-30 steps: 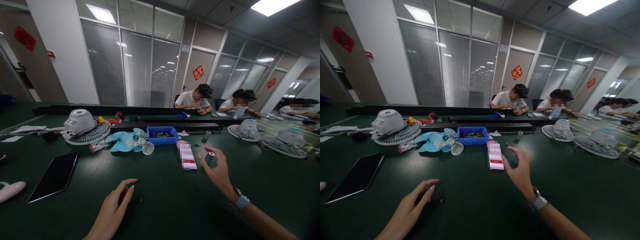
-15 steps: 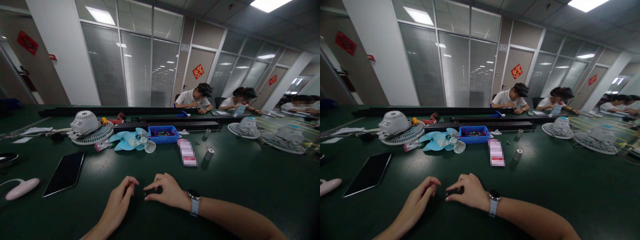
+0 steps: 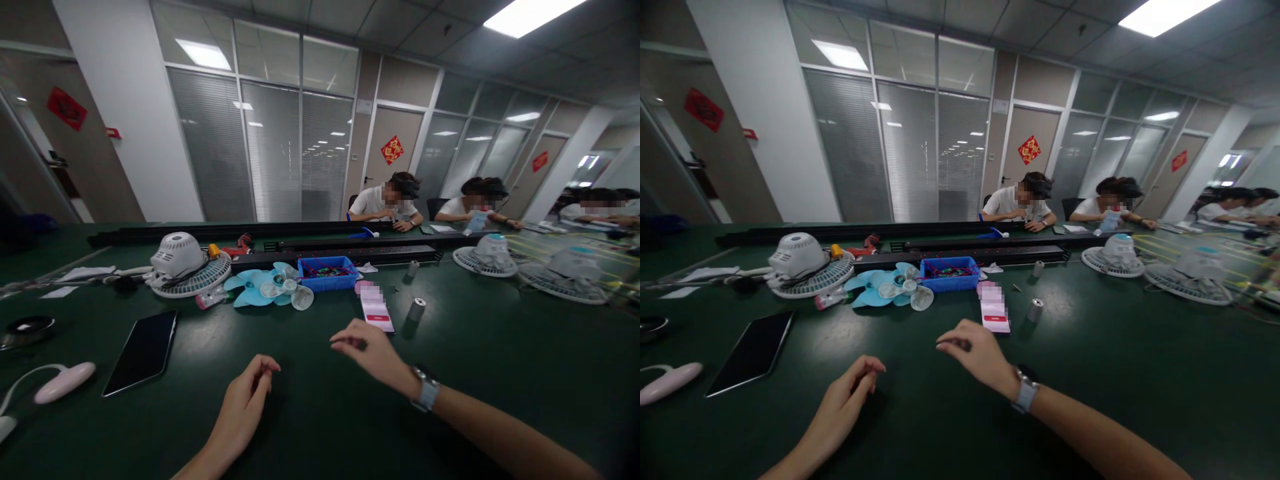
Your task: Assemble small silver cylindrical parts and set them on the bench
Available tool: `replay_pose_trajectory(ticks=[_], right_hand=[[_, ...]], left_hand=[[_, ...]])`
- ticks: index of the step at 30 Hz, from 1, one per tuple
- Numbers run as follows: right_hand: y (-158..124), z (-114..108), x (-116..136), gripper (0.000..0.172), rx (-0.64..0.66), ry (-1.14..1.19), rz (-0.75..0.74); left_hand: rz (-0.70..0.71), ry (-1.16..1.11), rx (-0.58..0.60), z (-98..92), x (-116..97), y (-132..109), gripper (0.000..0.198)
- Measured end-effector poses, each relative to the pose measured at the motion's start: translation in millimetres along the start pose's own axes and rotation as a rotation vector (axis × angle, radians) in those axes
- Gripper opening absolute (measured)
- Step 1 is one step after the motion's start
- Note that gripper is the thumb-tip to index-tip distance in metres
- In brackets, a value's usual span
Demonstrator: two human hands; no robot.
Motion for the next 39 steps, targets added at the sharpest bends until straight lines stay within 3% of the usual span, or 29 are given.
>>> replay_pose_trajectory(ticks=[4, 6, 8, 10, 13, 17, 26, 37, 39], right_hand=[[-7.0, -120.0, -69.7, 0.042, -0.473, -0.252, 0.1], [-17.8, -156.7, -105.8, 0.045, -0.587, -0.377, 0.145], [-27.6, -172.9, -138.1, 0.046, -0.604, -0.446, 0.205], [-34.6, -175.2, -162.1, 0.045, -0.574, -0.452, 0.27], [-39.0, -172.6, -176.6, 0.043, -0.573, -0.421, 0.327], [-35.7, -173.2, -177.7, 0.041, -0.623, -0.411, 0.345], [-32.0, -169.1, -193.2, 0.042, -0.598, -0.353, 0.422], [-37.7, -146.8, -213.0, 0.061, -0.55, -0.224, 0.427], [-39.1, -147.6, -206.4, 0.06, -0.576, -0.207, 0.456]], left_hand=[[-0.004, -0.005, 0.023, 2.3, 0.2, 0.1, 0.029], [-0.013, -0.001, 0.03, 3.2, -0.1, 0.4, 0.029], [-0.026, 0.006, 0.034, 3.6, 0.2, 0.6, 0.03], [-0.036, 0.008, 0.031, 3.4, 0.9, 0.4, 0.03], [-0.036, 0.004, 0.023, 3.0, 2.0, 0.2, 0.03], [-0.036, 0.0, 0.025, 3.6, 3.2, 0.3, 0.03], [0.0, -0.004, 0.013, 1.8, -3.7, 0.2, 0.028], [0.044, 0.038, 0.022, 2.0, -10.2, -1.4, 0.027], [0.059, 0.027, 0.01, 0.4, -11.1, -2.9, 0.027]])
Point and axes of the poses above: each hand's wrist, its own y-axis towards the middle knuckle, its own z-axis out of the palm, x = y × z, the point moved 9 cm from there along y, towards the middle knuckle, and after that the axes turned 8 degrees about -x, right-handed, at the moved point
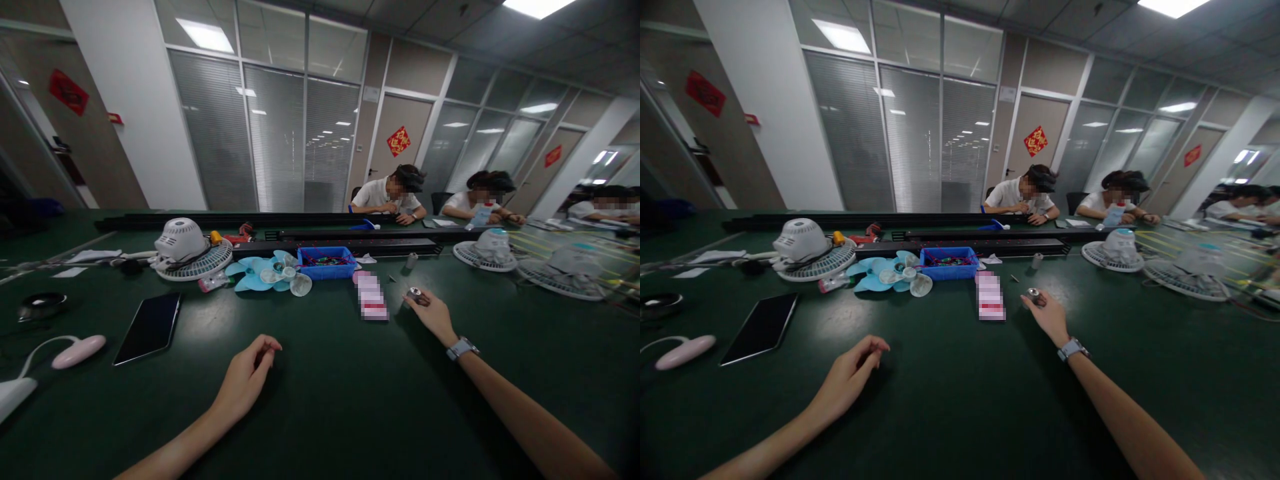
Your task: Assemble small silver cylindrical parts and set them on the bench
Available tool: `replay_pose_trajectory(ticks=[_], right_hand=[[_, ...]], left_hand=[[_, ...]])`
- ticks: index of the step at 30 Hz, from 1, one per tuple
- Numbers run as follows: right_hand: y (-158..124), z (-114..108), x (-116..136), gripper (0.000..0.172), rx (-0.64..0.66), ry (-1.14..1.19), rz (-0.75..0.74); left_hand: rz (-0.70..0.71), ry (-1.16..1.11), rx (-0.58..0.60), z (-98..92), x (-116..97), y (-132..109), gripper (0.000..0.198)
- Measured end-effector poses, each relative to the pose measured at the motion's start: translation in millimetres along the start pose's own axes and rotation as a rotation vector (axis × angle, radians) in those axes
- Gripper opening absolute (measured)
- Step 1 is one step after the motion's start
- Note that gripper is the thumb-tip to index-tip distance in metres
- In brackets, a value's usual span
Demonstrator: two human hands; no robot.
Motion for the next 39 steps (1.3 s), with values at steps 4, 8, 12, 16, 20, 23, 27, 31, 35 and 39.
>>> replay_pose_trajectory(ticks=[4, 8, 12, 16, 20, 23, 27, 31, 35, 39], right_hand=[[-29.4, -7.5, 63.2, 0.056, -0.008, 0.109, -0.058], [-107.7, 37.0, 159.9, 0.043, 0.449, 0.332, -0.18], [-182.7, 82.6, 216.6, 0.039, 0.814, 0.495, -0.213], [-205.3, 99.5, 232.1, 0.041, 0.869, 0.574, -0.243], [-207.2, 100.4, 231.4, 0.04, 0.873, 0.586, -0.259], [-206.5, 100.4, 228.6, 0.041, 0.86, 0.596, -0.252], [-208.8, 101.8, 229.5, 0.037, 0.888, 0.61, -0.26], [-207.6, 99.3, 232.3, 0.038, 0.903, 0.612, -0.262], [-206.0, 98.1, 231.4, 0.04, 0.904, 0.588, -0.247], [-204.4, 99.3, 227.3, 0.043, 0.895, 0.56, -0.214]], left_hand=[[0.039, -0.018, -0.005, 0.2, -6.5, -7.5, 0.03], [0.139, 0.006, 0.004, 6.2, -23.9, -18.7, 0.034], [0.239, 0.029, -0.002, 10.0, -36.9, -26.6, 0.039], [0.296, 0.075, -0.019, 7.7, -37.0, -26.4, 0.036], [0.286, 0.103, -0.008, 7.6, -33.2, -20.0, 0.03], [0.279, 0.085, 0.002, 12.0, -36.5, -13.2, 0.026], [0.229, 0.05, -0.002, 17.3, -43.7, -2.7, 0.018], [0.199, -0.02, -0.041, 6.6, -47.1, -0.7, 0.019], [0.168, 0.02, -0.057, -4.7, -29.1, -6.7, 0.022], [0.125, 0.184, 0.01, 4.4, -5.4, -11.1, 0.02]])
Point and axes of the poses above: each hand's wrist, its own y-axis towards the middle knuckle, its own z-axis out of the palm, x = y × z, the point moved 9 cm from there along y, towards the middle knuckle, and after that the axes turned 8 degrees about -x, right-handed, at the moved point
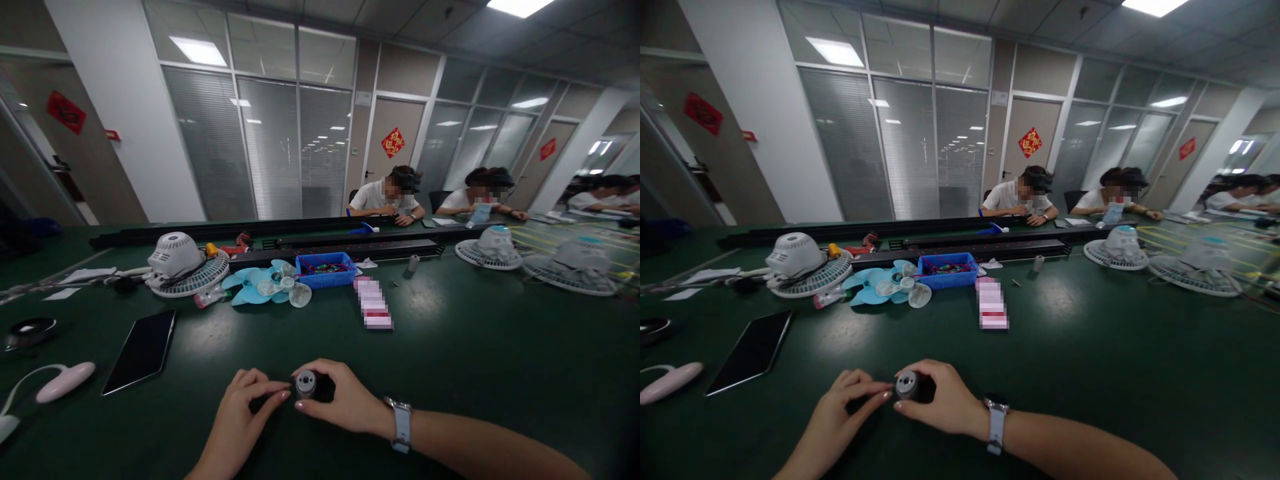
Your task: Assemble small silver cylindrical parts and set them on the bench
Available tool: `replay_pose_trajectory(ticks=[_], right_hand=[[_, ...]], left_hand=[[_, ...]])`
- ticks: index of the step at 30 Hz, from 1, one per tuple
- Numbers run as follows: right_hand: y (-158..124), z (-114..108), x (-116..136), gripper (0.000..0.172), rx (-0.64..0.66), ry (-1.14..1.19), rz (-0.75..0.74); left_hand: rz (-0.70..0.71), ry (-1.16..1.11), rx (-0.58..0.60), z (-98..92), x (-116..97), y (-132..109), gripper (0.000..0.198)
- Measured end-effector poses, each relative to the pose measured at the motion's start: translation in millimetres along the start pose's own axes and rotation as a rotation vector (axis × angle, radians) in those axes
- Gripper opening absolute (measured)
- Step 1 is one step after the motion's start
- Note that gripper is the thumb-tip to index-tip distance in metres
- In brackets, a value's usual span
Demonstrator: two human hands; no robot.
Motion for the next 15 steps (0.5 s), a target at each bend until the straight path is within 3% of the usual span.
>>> replay_pose_trajectory(ticks=[4, 9, 12, 15], right_hand=[[-0.2, 2.2, 0.8, 0.043, 0.003, -0.003, 0.014], [-1.4, -2.0, 2.3, 0.042, -0.015, -0.077, 0.014], [-0.7, -40.2, -5.3, 0.042, -0.162, -0.161, 0.015], [-3.1, -112.4, -25.9, 0.043, -0.405, -0.278, 0.046]], left_hand=[[0.022, 0.113, 0.093, 14.0, 1.9, -2.5, 0.02], [0.042, 0.165, 0.151, 17.3, -2.2, -4.9, 0.025], [0.027, 0.143, 0.157, 16.1, -3.7, -5.5, 0.032], [-0.018, 0.092, 0.14, 13.8, -2.4, -5.8, 0.04]])
Point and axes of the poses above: each hand's wrist, its own y-axis towards the middle knuckle, its own z-axis out of the palm, x = y × z, the point moved 9 cm from there along y, towards the middle knuckle, and after that the axes turned 8 degrees about -x, right-handed, at the moved point
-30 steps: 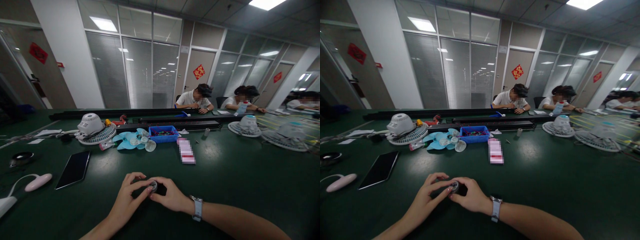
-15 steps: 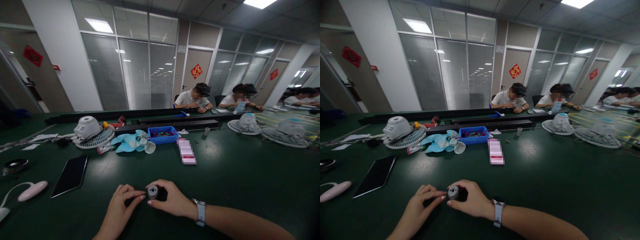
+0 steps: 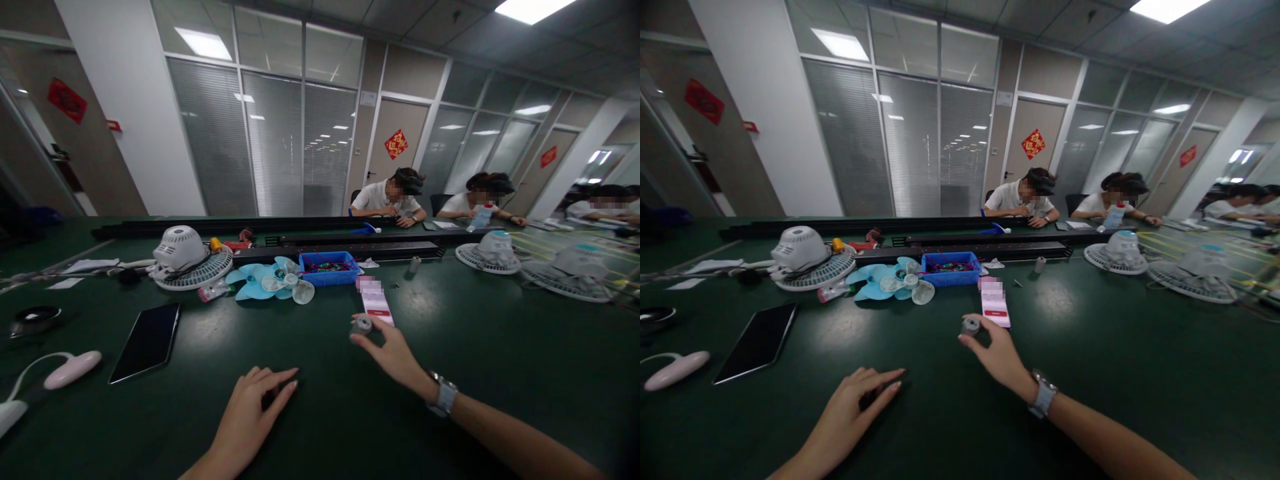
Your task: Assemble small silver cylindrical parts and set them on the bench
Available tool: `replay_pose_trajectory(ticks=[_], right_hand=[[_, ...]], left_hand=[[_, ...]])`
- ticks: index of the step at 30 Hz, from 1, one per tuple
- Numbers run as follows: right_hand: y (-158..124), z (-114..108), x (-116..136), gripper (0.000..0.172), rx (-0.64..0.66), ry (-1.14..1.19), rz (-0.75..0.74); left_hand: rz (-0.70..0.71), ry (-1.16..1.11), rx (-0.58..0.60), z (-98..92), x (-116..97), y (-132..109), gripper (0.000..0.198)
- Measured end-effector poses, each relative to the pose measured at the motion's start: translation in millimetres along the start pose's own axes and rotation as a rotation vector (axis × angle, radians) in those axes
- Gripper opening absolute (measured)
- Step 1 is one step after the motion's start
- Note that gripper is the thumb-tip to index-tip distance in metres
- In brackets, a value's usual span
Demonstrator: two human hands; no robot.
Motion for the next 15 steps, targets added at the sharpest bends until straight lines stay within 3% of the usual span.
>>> replay_pose_trajectory(ticks=[4, 6, 11, 13, 15], right_hand=[[26.1, -88.5, -70.9, 0.05, -0.34, -0.17, 0.093], [31.1, -118.0, -104.2, 0.053, -0.434, -0.244, 0.14], [34.2, -143.5, -158.9, 0.055, -0.473, -0.346, 0.243], [34.6, -143.9, -164.7, 0.055, -0.45, -0.369, 0.271], [33.2, -145.2, -150.1, 0.059, -0.485, -0.439, 0.214]], left_hand=[[-0.036, -0.071, -0.054, -5.0, 3.9, -0.6, 0.043], [-0.026, -0.1, -0.057, -5.9, 4.3, -0.2, 0.042], [0.03, -0.135, -0.061, -9.2, 2.5, 4.3, 0.042], [0.029, -0.141, -0.076, -10.4, 4.3, 5.9, 0.04], [0.018, -0.148, -0.091, -10.5, 7.1, 7.1, 0.038]])
Point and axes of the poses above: each hand's wrist, its own y-axis towards the middle knuckle, its own z-axis out of the palm, x = y × z, the point moved 9 cm from there along y, towards the middle knuckle, and after that the axes turned 8 degrees about -x, right-handed, at the moved point
